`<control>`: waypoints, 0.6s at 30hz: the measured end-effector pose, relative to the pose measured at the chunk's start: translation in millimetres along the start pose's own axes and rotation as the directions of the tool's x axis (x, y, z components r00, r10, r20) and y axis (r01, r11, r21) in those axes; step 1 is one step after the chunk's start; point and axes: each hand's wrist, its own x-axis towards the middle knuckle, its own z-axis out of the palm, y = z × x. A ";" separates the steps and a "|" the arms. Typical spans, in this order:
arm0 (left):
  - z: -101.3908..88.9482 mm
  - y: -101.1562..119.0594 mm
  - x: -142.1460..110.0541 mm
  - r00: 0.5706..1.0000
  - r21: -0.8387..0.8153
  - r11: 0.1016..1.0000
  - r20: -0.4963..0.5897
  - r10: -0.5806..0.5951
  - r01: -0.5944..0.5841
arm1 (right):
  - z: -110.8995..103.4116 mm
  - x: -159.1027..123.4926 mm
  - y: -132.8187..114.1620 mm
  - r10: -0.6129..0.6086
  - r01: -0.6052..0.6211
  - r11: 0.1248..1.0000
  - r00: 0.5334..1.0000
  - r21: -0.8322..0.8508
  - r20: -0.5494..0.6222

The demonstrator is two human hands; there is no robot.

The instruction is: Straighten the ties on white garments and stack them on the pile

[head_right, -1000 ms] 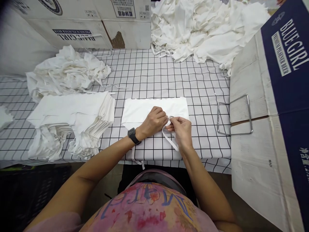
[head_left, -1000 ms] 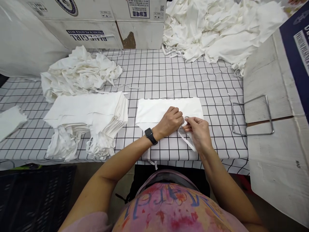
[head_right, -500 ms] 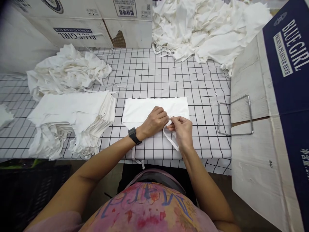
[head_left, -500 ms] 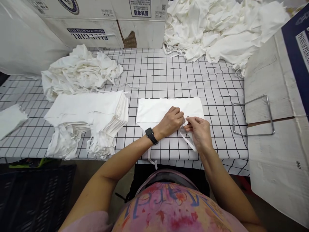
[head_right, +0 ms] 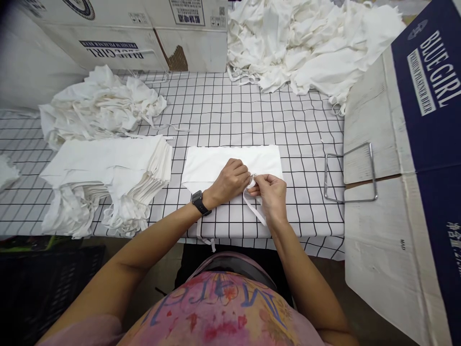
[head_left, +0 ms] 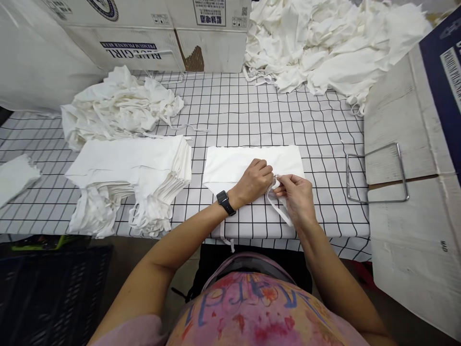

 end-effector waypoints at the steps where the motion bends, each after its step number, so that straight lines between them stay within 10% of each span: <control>1: 0.1 0.0 -0.2 1.000 0.004 1.000 -0.017 0.006 -0.006 | 0.3 0.0 0.1 -0.001 0.001 1.000 1.000 -0.003 0.000; 18: 0.6 0.1 -1.5 0.999 0.006 0.999 0.029 0.037 -0.037 | -0.1 4.5 1.8 0.002 -0.001 0.998 1.000 -0.061 0.016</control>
